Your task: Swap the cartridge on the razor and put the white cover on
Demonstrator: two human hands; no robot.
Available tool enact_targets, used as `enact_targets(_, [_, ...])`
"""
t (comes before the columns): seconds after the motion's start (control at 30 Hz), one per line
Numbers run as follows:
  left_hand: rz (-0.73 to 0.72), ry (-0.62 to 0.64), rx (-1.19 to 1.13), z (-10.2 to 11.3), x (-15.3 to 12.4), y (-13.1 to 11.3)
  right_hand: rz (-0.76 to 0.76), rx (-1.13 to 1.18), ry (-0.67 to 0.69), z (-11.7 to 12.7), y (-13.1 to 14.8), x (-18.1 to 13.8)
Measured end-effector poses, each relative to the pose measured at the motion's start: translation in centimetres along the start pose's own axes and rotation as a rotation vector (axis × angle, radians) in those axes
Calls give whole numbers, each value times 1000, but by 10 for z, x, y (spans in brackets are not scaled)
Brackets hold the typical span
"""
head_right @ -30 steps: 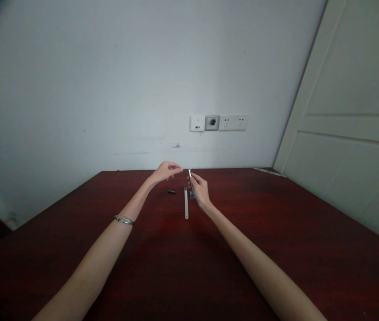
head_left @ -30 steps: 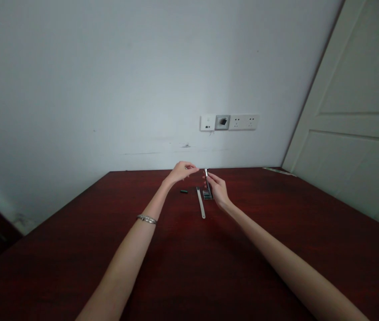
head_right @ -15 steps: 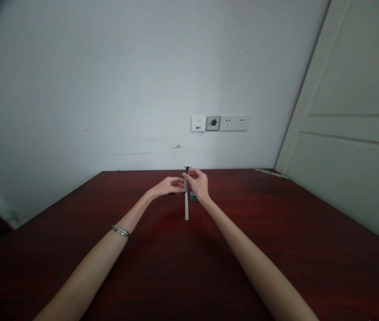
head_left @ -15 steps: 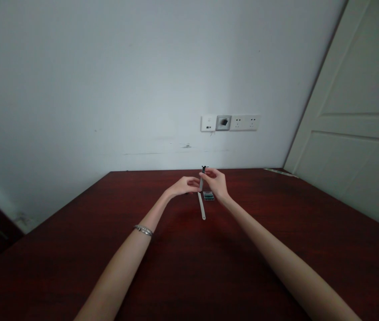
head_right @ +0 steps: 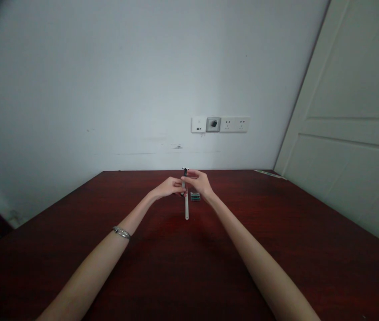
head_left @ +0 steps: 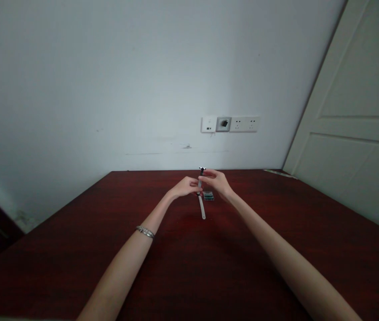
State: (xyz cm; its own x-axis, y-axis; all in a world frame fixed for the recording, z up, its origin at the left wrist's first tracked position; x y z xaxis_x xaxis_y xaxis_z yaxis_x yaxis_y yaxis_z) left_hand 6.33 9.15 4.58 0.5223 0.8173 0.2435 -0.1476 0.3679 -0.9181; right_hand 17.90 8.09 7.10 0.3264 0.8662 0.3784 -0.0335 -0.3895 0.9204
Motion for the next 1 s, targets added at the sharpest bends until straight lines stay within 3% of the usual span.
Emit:
enact_targets(0.1, [37, -40, 43, 19, -2, -5, -16, -144, 117, 9, -1, 6])
enact_targets(0.27, [43, -138, 79, 46, -5, -20, 193, -602, 230, 13, -24, 1])
enact_targets(0.4, [36, -150, 98, 49, -5, -24, 203, -931, 311, 2, -56, -16])
enact_targets(0.53, [31, -158, 112, 47, -3, -22, 230, -1121, 319, -6, -62, -30])
enact_targets(0.7, [20, -151, 107, 43, -1, -20, 199, -1179, 342, -11, -64, -40])
enact_targets(1.0, [11, -159, 49, 44, 0, -16, 183, -966, 332, -17, -63, -36])
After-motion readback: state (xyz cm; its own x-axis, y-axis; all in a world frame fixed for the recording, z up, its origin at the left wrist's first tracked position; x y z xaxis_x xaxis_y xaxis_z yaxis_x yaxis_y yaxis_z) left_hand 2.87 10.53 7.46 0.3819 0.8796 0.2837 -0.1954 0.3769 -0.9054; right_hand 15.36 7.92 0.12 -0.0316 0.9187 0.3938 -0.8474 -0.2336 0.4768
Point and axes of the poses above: each hand's wrist, its own x-axis towards the middle knuckle, its own z-axis out of the back of the hand, y = z × x, the point moved 8 cm from there along x, towards the middle knuckle, and after that the axes turned 14 degrees about -y, right-handed, at the moved point
